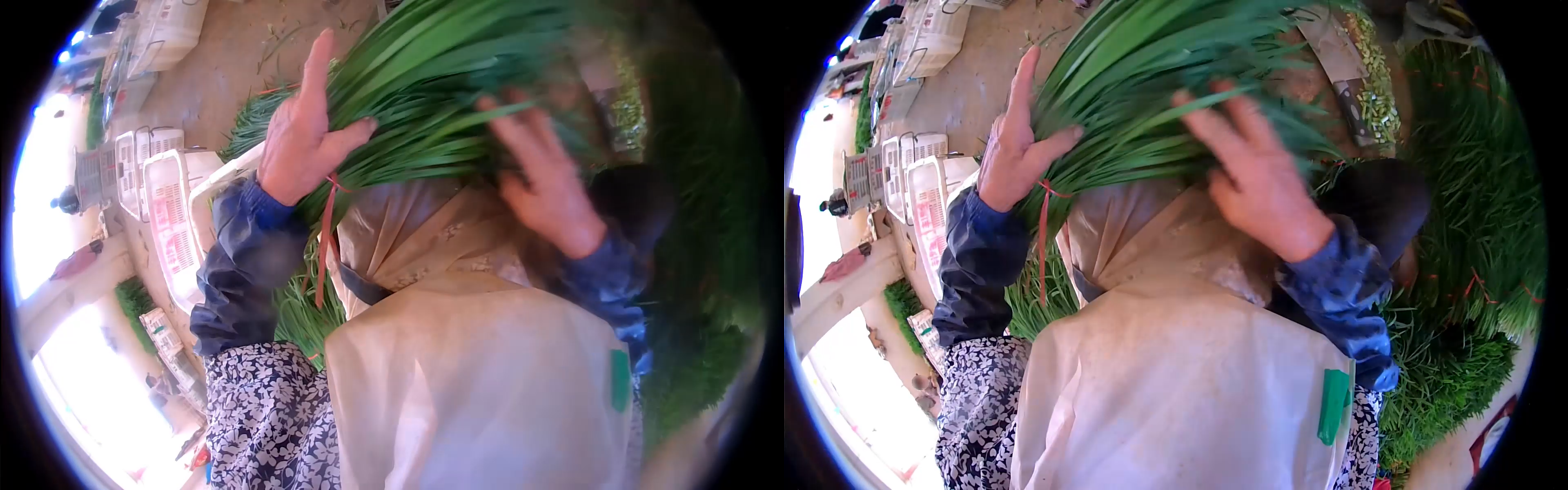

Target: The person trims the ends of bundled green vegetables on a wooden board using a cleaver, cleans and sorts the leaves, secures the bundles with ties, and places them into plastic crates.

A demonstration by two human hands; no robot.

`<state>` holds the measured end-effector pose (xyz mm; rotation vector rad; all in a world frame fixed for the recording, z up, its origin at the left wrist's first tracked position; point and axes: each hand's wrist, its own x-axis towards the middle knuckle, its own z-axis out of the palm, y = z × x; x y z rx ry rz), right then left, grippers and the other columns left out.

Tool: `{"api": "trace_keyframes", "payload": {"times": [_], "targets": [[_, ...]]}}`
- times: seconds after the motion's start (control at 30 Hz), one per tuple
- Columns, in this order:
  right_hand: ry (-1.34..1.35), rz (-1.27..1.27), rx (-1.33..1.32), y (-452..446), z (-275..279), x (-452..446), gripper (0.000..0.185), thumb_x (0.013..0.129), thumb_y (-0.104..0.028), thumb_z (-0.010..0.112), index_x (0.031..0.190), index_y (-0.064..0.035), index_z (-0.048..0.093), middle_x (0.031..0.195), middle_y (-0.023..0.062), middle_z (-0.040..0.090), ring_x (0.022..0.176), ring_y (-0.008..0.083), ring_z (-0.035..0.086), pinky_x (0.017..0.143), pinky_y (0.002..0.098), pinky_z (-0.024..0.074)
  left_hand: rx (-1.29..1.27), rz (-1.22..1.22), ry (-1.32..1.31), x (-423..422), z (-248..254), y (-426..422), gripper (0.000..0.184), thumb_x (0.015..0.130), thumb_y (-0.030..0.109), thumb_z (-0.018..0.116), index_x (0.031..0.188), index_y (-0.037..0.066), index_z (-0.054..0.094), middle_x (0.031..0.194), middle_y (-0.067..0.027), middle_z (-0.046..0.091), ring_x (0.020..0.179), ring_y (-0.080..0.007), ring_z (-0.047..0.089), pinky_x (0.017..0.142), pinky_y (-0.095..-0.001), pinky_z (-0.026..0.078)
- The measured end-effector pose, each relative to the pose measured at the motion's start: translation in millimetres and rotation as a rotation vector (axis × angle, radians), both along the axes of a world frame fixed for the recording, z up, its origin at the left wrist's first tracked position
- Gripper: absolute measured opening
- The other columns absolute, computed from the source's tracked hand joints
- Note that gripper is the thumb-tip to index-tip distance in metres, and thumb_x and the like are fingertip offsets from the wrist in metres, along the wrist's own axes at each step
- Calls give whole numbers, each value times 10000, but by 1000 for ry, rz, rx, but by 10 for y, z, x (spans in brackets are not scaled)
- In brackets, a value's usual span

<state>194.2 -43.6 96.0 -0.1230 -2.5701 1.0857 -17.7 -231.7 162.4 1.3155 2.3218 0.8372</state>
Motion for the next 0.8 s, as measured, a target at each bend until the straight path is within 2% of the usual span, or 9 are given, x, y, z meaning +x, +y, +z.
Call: {"api": "trace_keyframes", "payload": {"times": [0.07,0.13,0.23,0.37,0.47,0.67,0.73,0.77,0.8], "targets": [[15,-261,324,182,253,5,514,726,7,604,1229,-98,585,1344,201,479,1187,368,520,925,444,479,-19,0,10,37,-10,20,948,763,145,708,1496,-11,128,1088,-217,665,1001,-392,640,882,-394,484],[128,-125,287,258,452,-57,479,722,7,602,1193,-83,602,1335,199,483,1169,363,528,930,446,472,-32,-10,23,50,1,39,953,763,141,703,1498,-11,116,1072,-223,664,995,-408,633,872,-401,487],[228,118,142,-75,364,-366,506,702,-117,690,1192,-45,583,1319,169,498,1171,332,514,951,442,431,-45,12,-2,53,37,78,937,784,132,685,1503,-13,103,1101,-219,663,1009,-374,648,892,-391,483],[86,89,179,-417,-75,-458,748,641,-252,773,1300,-17,507,1383,167,460,1240,349,463,1004,468,378,-12,110,-160,-54,61,28,925,809,113,665,1510,-17,76,1143,-212,656,1036,-310,651,927,-353,465],[77,113,132,-394,-31,-394,770,624,-251,782,1303,-13,505,1375,170,463,1249,360,451,1001,497,374,-23,128,-202,-34,98,35,928,812,114,662,1511,-22,66,1128,-210,659,1044,-290,644,942,-335,451],[44,102,107,-392,-54,-347,762,623,-202,788,1302,-7,503,1353,177,468,1265,365,434,1025,495,360,40,145,-220,38,67,-92,1115,675,224,810,1510,-18,111,1345,-261,513,1182,-302,573,985,-358,443],[78,79,41,-404,-91,-330,714,635,-172,776,1277,1,518,1321,179,488,1239,376,451,1027,496,358,-217,-64,284,11,147,-235,1212,563,269,871,1512,12,163,1413,-275,431,1221,-344,540,1017,-384,430],[68,83,40,-395,-109,-309,714,635,-172,776,1277,1,518,1321,179,488,1239,376,451,1027,496,358,-273,0,79,64,149,-260,1207,521,268,880,1506,41,220,1334,-269,507,1186,-392,551,1018,-404,422],[126,97,-45,-373,-137,-270,632,654,-112,744,1239,4,533,1290,183,508,1205,371,480,1018,475,374,-273,2,65,106,137,-269,1207,521,268,880,1506,41,220,1334,-269,507,1186,-392,551,1018,-404,422]]}}
